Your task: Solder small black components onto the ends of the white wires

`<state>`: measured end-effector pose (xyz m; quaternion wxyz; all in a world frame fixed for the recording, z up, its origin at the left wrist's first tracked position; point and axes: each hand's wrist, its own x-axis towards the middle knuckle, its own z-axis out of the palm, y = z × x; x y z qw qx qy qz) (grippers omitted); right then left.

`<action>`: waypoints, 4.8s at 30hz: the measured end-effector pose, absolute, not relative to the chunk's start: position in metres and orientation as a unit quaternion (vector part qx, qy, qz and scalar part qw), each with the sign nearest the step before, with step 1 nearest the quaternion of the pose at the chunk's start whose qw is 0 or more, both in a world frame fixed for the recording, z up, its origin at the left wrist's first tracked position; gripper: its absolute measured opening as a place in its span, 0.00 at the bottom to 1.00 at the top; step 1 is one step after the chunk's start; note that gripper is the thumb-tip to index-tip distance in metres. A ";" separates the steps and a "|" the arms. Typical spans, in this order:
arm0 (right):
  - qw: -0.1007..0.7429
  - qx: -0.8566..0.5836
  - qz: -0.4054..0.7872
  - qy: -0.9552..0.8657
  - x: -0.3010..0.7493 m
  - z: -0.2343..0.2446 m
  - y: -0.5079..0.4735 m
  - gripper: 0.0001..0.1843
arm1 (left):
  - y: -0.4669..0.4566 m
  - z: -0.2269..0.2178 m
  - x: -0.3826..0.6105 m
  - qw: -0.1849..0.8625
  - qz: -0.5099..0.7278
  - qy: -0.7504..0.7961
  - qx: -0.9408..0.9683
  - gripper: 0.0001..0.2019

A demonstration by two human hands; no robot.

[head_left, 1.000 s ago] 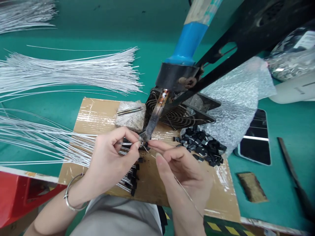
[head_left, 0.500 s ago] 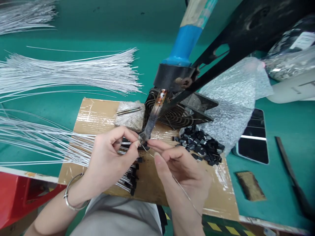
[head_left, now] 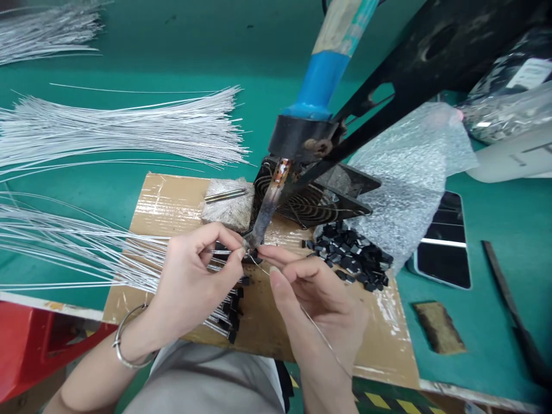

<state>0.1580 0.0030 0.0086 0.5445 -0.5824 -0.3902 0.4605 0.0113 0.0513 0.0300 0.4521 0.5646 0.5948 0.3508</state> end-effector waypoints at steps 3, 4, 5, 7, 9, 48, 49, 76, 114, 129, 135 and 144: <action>0.549 -0.576 0.453 -0.402 0.160 0.006 0.004 0.10 | 0.051 0.030 0.011 0.451 0.353 0.592 0.566 0.05; 0.552 -0.571 0.451 -0.408 0.160 0.005 0.004 0.10 | 0.051 0.030 0.011 0.451 0.353 0.592 0.567 0.05; 0.554 -0.565 0.450 -0.415 0.161 0.004 0.004 0.10 | 0.051 0.031 0.011 0.451 0.354 0.591 0.567 0.05; 0.555 -0.561 0.450 -0.418 0.161 0.004 0.004 0.10 | 0.050 0.031 0.011 0.452 0.355 0.591 0.566 0.05; 0.552 -0.570 0.452 -0.407 0.160 0.005 0.004 0.10 | 0.050 0.032 0.011 0.452 0.356 0.591 0.565 0.05; 0.558 -0.570 0.438 -0.414 0.158 0.001 0.003 0.10 | 0.050 0.030 0.011 0.443 0.357 0.595 0.567 0.05; 0.559 -0.564 0.435 -0.425 0.158 0.000 0.003 0.09 | 0.050 0.030 0.011 0.444 0.358 0.594 0.567 0.05; 0.562 -0.553 0.420 -0.449 0.162 -0.005 0.002 0.09 | 0.050 0.031 0.011 0.428 0.354 0.591 0.585 0.06; 0.559 -0.561 0.354 -0.497 0.156 -0.009 -0.001 0.08 | 0.050 0.033 0.012 0.420 0.340 0.600 0.590 0.06; 0.538 -0.558 0.326 -0.541 0.159 -0.006 0.001 0.10 | 0.049 0.032 0.011 0.413 0.331 0.605 0.595 0.06; 0.540 -0.558 0.320 -0.543 0.159 -0.007 0.002 0.10 | 0.048 0.031 0.012 0.408 0.327 0.610 0.595 0.06; 0.540 -0.559 0.313 -0.546 0.158 -0.006 0.003 0.08 | 0.047 0.030 0.012 0.407 0.326 0.611 0.596 0.06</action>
